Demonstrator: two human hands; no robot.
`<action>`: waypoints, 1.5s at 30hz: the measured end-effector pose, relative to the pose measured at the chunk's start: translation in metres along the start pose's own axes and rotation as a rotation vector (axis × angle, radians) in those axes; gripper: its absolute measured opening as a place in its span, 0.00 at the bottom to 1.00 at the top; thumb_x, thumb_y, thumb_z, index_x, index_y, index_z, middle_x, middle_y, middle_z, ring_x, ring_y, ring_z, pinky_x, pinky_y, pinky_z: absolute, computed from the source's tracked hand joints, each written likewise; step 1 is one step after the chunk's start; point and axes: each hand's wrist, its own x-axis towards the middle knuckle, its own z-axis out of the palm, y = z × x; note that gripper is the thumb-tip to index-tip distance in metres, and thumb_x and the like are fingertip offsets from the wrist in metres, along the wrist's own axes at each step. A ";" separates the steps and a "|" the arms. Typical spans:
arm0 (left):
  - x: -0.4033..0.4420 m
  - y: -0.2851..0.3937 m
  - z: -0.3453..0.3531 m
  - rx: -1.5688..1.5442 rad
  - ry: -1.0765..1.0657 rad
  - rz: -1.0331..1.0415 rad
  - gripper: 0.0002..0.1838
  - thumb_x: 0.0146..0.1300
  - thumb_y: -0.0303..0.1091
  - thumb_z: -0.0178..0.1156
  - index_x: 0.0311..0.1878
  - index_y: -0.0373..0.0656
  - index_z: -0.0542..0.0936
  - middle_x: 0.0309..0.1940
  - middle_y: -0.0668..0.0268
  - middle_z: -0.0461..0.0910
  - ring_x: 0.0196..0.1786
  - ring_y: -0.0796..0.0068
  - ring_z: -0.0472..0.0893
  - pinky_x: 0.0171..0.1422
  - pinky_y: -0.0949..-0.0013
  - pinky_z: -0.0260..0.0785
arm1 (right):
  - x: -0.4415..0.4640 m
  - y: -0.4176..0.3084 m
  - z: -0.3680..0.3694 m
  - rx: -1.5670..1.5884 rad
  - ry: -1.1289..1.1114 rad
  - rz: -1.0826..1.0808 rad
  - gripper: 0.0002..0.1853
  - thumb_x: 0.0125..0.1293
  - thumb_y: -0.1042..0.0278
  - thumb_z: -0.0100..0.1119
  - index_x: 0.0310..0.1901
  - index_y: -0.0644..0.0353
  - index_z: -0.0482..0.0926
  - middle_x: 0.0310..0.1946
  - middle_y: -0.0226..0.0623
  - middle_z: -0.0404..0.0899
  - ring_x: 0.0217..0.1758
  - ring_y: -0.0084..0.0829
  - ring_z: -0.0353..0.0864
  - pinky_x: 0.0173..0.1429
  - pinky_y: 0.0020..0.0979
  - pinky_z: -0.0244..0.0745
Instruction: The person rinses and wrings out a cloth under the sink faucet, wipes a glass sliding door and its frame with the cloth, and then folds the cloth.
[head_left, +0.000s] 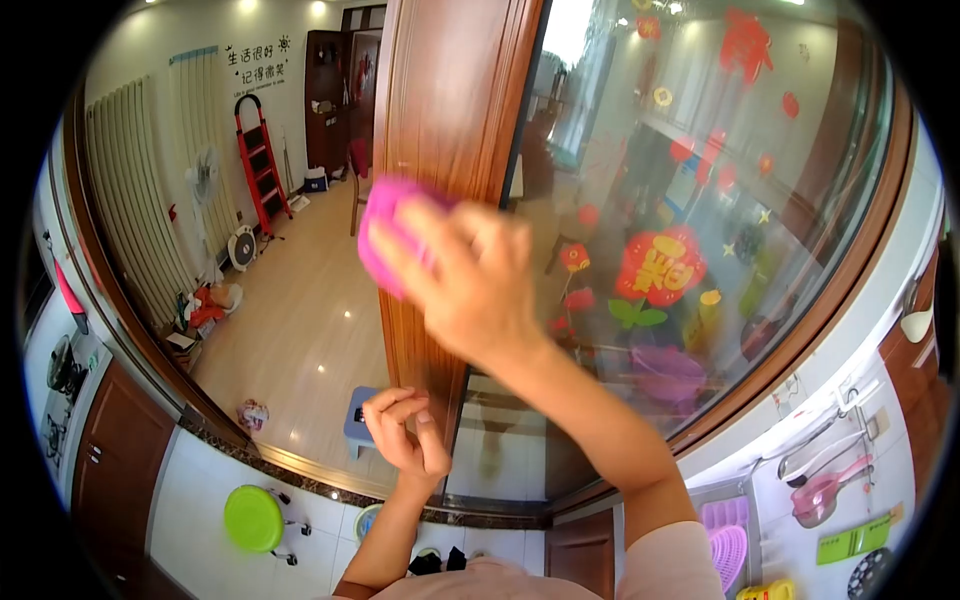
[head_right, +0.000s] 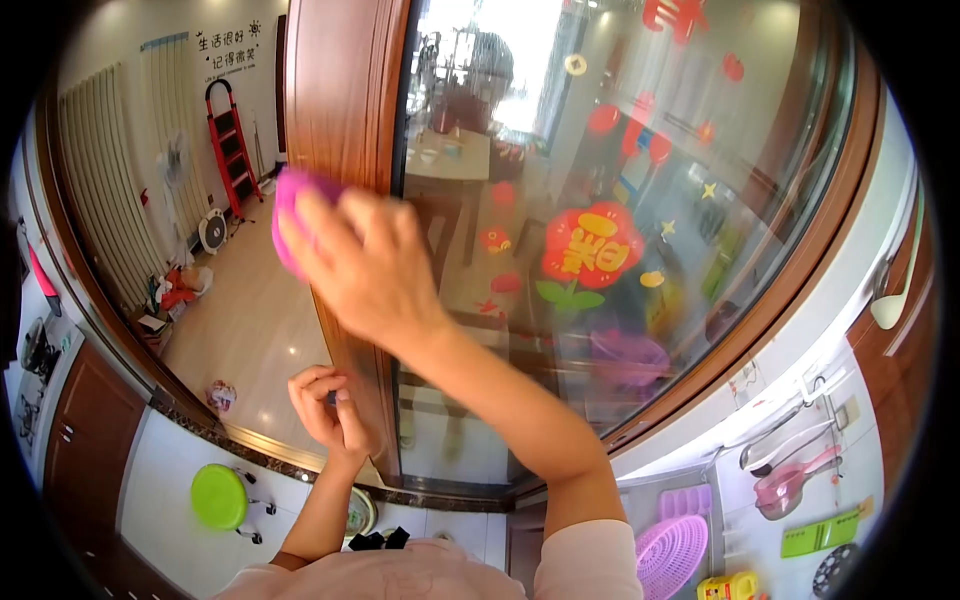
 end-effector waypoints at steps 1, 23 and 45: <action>-0.002 0.000 -0.001 -0.026 0.009 -0.042 0.06 0.56 0.23 0.52 0.37 0.35 0.76 0.40 0.52 0.75 0.44 0.60 0.74 0.49 0.62 0.66 | -0.031 -0.021 0.004 0.042 -0.043 -0.008 0.19 0.65 0.61 0.59 0.58 0.49 0.81 0.62 0.26 0.73 0.54 0.34 0.70 0.54 0.37 0.66; -0.050 -0.019 -0.015 -0.077 -0.545 -0.281 0.12 0.59 0.14 0.50 0.44 0.33 0.79 0.44 0.57 0.78 0.44 0.66 0.78 0.49 0.69 0.73 | -0.180 -0.051 -0.016 0.021 -0.011 0.324 0.19 0.57 0.64 0.63 0.52 0.42 0.85 0.57 0.22 0.77 0.56 0.29 0.71 0.57 0.34 0.67; -0.094 -0.042 -0.019 0.014 -0.813 -0.145 0.13 0.56 0.16 0.53 0.44 0.35 0.80 0.48 0.53 0.75 0.50 0.54 0.76 0.54 0.61 0.71 | -0.247 -0.076 -0.036 0.025 0.108 0.708 0.15 0.49 0.68 0.76 0.40 0.46 0.86 0.50 0.29 0.80 0.56 0.39 0.73 0.63 0.44 0.70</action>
